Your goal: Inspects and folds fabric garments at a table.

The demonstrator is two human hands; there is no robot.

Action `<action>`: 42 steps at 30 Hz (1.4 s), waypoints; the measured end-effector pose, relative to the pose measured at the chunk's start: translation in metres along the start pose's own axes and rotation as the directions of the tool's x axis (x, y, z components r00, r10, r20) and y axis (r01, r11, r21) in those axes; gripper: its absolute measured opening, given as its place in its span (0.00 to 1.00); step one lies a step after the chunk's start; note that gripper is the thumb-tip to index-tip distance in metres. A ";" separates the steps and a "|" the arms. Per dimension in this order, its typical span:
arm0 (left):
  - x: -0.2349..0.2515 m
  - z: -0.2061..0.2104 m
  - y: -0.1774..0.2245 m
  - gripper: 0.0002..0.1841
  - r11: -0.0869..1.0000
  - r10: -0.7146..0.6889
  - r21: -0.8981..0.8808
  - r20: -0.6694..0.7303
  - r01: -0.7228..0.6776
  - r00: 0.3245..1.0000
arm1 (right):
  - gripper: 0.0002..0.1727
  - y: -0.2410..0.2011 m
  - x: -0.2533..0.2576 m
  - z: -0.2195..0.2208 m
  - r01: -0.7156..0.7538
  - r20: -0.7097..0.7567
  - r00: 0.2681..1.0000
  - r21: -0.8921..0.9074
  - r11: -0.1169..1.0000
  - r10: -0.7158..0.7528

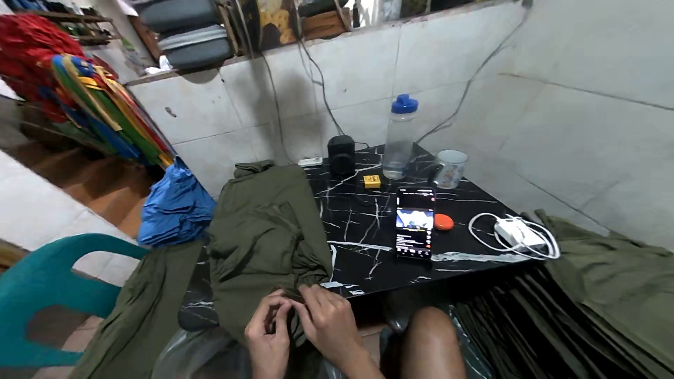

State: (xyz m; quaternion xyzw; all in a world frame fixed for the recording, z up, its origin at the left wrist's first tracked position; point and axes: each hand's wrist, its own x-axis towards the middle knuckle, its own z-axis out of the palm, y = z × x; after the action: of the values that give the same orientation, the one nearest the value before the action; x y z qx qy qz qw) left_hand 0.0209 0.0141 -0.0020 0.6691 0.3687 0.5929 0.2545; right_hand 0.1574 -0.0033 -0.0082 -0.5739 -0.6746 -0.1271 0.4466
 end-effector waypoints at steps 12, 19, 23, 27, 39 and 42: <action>0.000 0.002 -0.001 0.02 0.993 -0.051 -0.105 0.002 0.051 0.999 | 0.21 0.001 0.001 0.000 -0.091 -0.125 0.987 0.064 0.994 0.098; -0.001 -0.001 0.004 0.03 0.990 -0.094 -0.100 0.018 0.095 0.995 | 0.08 0.009 0.004 0.004 -0.450 0.275 0.882 0.733 0.510 0.383; -0.005 -0.030 0.013 0.05 0.982 -0.187 0.095 0.563 0.161 0.805 | 0.08 0.015 0.009 -0.003 -0.527 0.381 0.830 0.777 0.346 0.407; -0.001 -0.043 0.011 0.13 0.969 -0.245 0.220 0.781 0.115 0.574 | 0.09 0.017 0.009 -0.006 -0.631 0.489 0.750 0.730 0.262 0.445; -0.011 0.003 0.002 0.07 0.927 0.107 0.350 0.092 -0.132 0.990 | 0.10 0.014 0.008 -0.008 -0.704 0.555 0.650 0.697 0.135 0.519; -0.016 -0.006 0.014 0.05 0.931 0.135 0.316 0.177 -0.186 0.975 | 0.10 0.014 0.009 -0.009 -0.702 0.541 0.661 0.690 0.174 0.520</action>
State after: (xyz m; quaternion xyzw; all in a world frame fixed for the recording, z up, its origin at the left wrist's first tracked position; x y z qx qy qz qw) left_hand 0.0177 -0.0080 0.0003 0.7734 0.3862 0.4888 0.1168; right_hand 0.1748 0.0006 -0.0009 -0.4950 -0.3869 0.4733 0.6175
